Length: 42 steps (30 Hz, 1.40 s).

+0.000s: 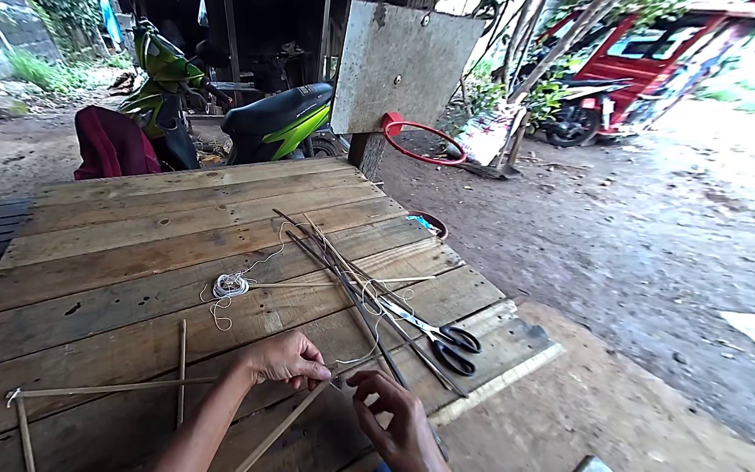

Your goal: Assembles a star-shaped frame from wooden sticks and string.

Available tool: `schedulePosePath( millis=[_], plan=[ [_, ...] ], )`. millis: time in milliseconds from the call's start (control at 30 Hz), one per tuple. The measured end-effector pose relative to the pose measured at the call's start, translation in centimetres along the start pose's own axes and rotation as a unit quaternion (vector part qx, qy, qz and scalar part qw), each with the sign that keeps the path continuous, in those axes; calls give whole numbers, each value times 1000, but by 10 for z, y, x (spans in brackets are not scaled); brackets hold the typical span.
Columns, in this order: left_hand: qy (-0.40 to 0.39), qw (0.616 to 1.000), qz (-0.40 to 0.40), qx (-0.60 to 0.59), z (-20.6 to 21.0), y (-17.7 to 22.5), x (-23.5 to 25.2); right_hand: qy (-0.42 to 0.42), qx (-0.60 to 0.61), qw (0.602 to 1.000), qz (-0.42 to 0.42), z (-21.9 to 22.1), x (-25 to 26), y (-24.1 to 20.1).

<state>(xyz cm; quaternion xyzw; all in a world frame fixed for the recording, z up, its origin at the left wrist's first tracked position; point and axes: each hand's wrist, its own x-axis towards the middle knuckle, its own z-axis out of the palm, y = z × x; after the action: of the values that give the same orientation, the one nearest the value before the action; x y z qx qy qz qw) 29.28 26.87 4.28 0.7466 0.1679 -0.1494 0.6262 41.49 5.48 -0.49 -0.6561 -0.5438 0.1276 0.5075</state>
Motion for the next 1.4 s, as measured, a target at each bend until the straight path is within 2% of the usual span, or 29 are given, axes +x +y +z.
schedulePosePath(
  millis=[200,333,467,600,833,1167,1400],
  plan=[
    [-5,1000,7,-2,5,3,0,32,-38,997,61,-1,9,-3],
    [0,1000,12,-1,10,7,1,-4,45,991,125,6,17,-5],
    [2,1000,17,5,11,6,2,11,141,977,157,10,17,-4],
    [-4,1000,26,-14,11,3,3,17,187,967,173,10,17,-3],
    [-2,999,32,-29,11,1,4,40,274,925,261,12,19,-10],
    [-7,999,30,-21,10,-1,5,71,291,921,248,16,20,-7],
    [-3,1000,30,-10,11,-1,5,78,207,959,176,19,19,-3]
  ],
)
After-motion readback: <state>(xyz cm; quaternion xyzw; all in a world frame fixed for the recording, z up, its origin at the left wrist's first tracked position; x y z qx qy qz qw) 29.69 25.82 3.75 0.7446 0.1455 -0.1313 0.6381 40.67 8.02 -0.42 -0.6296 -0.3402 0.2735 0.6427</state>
